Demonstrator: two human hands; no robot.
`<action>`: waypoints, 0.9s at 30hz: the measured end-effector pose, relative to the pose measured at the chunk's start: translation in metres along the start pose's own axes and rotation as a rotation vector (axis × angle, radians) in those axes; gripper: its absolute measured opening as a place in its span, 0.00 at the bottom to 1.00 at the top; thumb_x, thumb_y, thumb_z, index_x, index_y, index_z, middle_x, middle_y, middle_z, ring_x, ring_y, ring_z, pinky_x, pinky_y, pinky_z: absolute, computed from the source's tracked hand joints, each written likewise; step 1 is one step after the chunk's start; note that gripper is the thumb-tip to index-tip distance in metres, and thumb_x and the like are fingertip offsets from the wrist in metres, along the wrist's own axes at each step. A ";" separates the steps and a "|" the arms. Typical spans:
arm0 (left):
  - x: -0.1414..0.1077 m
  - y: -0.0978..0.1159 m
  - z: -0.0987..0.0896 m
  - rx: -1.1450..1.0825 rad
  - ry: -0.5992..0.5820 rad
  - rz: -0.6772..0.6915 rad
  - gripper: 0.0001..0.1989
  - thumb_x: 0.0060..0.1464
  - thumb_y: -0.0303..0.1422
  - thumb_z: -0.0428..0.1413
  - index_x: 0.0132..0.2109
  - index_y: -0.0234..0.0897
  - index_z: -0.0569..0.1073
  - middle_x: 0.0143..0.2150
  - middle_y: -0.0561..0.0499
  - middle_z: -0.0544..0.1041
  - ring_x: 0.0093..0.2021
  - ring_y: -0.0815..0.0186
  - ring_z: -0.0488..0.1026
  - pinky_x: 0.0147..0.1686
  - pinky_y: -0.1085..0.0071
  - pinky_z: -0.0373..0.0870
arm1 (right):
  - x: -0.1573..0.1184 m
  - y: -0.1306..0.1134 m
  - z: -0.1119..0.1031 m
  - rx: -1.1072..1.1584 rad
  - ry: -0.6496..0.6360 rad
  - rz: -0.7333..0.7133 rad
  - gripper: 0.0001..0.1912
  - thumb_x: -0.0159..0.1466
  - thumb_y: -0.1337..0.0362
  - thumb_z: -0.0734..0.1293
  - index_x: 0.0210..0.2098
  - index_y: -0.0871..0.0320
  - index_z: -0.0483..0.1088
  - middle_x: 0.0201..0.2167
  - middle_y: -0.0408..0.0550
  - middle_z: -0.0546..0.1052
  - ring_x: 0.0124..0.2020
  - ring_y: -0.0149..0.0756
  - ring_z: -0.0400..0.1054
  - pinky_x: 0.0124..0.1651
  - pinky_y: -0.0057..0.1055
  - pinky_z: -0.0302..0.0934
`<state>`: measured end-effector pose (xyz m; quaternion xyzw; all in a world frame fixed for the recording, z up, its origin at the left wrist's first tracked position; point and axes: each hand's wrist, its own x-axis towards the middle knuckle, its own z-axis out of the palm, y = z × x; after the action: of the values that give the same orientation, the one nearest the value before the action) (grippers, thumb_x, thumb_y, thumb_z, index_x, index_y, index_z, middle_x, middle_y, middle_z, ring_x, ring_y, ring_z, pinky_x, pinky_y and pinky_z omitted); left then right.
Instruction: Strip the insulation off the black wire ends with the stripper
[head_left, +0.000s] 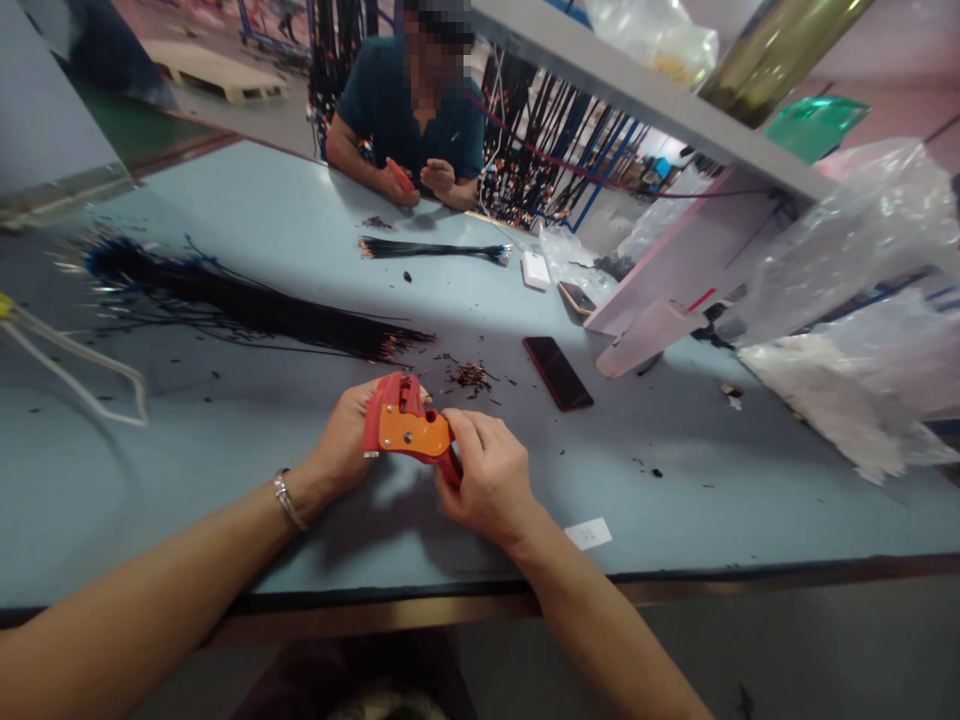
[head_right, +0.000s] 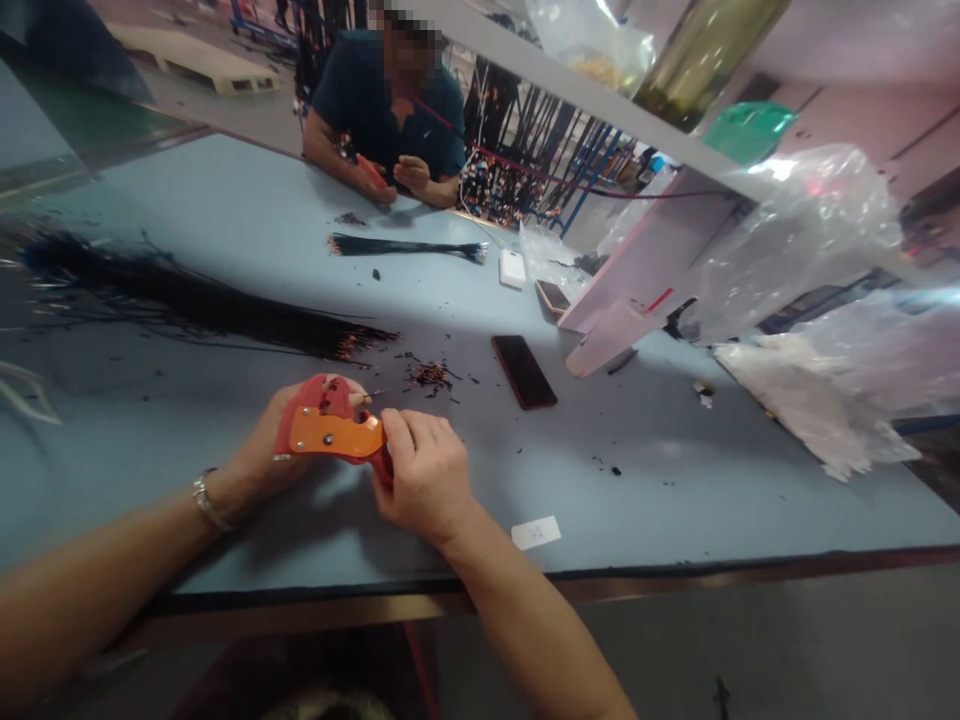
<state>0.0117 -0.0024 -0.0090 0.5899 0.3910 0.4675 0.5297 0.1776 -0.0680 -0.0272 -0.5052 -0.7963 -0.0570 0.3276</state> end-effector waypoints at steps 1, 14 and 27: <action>0.000 0.002 0.000 0.003 0.004 -0.001 0.11 0.41 0.37 0.62 0.31 0.34 0.75 0.29 0.50 0.77 0.29 0.65 0.73 0.30 0.71 0.72 | 0.000 0.000 0.000 -0.005 0.003 -0.009 0.25 0.58 0.66 0.61 0.55 0.63 0.63 0.44 0.61 0.75 0.45 0.50 0.69 0.46 0.43 0.64; 0.001 0.005 0.001 -0.074 -0.066 -0.044 0.11 0.38 0.37 0.62 0.30 0.34 0.74 0.27 0.51 0.77 0.28 0.66 0.71 0.31 0.73 0.71 | 0.001 0.002 0.001 -0.045 0.041 -0.012 0.25 0.55 0.68 0.61 0.52 0.64 0.64 0.43 0.58 0.76 0.44 0.47 0.70 0.44 0.41 0.64; 0.003 -0.003 0.001 0.009 -0.087 0.004 0.12 0.44 0.40 0.62 0.29 0.34 0.76 0.29 0.51 0.79 0.31 0.65 0.72 0.37 0.71 0.72 | 0.001 0.006 0.001 -0.030 0.015 0.084 0.24 0.55 0.66 0.61 0.52 0.64 0.65 0.44 0.59 0.76 0.43 0.46 0.70 0.46 0.40 0.65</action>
<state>0.0133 0.0009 -0.0114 0.6128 0.3688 0.4406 0.5425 0.1819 -0.0639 -0.0288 -0.5427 -0.7709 -0.0588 0.3283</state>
